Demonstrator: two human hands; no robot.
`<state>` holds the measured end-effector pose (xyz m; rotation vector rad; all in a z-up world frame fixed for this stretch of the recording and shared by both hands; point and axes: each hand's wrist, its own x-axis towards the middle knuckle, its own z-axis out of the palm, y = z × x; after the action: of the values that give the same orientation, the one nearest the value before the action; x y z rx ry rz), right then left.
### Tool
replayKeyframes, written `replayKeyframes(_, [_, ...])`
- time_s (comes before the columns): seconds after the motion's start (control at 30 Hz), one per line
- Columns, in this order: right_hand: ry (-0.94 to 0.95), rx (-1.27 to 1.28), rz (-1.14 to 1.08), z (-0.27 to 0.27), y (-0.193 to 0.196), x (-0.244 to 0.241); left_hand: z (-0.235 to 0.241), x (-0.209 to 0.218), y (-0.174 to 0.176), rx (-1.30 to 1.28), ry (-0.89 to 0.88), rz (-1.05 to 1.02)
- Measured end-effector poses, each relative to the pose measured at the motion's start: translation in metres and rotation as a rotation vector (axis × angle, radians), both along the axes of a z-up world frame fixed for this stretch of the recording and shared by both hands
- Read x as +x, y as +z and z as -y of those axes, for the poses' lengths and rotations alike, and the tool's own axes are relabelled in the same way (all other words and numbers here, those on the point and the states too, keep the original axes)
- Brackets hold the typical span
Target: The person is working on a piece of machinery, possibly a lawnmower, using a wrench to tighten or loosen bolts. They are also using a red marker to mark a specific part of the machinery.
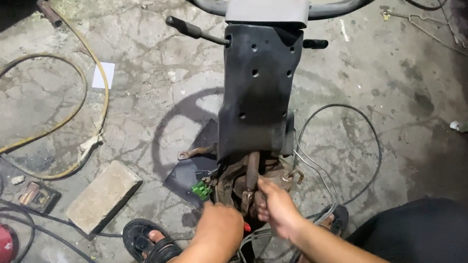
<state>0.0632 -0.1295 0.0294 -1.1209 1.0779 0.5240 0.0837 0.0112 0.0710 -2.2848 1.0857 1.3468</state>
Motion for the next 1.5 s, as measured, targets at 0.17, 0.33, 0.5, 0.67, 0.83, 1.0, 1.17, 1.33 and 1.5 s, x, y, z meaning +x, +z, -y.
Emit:
replayKeyframes(0.17, [0.023, 0.062, 0.078, 0.006, 0.003, -0.005, -0.004, 0.007, -0.006, -0.020, 0.042, 0.083])
replayKeyframes(0.33, [0.027, 0.127, 0.104, 0.009, -0.006, -0.010, -0.016, 0.011, -0.015, -0.176, 0.066, 0.282])
replayKeyframes(0.5, [0.037, 0.036, 0.153, -0.001, -0.008, -0.023, -0.028, 0.022, -0.032, -0.592, 0.390, 0.329])
replayKeyframes(0.67, [0.135, 0.031, 0.087, -0.001, -0.001, -0.010, -0.018, 0.016, -0.036, -0.651, 0.420, 0.250])
replayKeyframes(0.83, [0.090, 0.015, 0.135, -0.001, -0.003, -0.015, -0.014, 0.023, -0.027, -0.677, 0.729, 0.074])
replayKeyframes(1.0, [0.295, -0.125, -0.079, -0.002, 0.047, 0.011, -0.013, 0.028, -0.029, -0.666, 0.967, -0.009])
replayKeyframes(1.17, [0.066, -0.011, 0.130, -0.004, 0.011, -0.006, -0.013, 0.031, -0.014, -0.661, 1.079, -0.013])
replayKeyframes(1.33, [0.155, -0.109, 0.342, 0.004, -0.029, -0.002, -0.014, 0.022, -0.028, -0.751, 0.930, 0.019])
replayKeyframes(1.5, [0.178, -0.212, 0.279, -0.007, -0.016, -0.008, -0.015, 0.043, -0.002, -0.697, 1.013, -0.016])
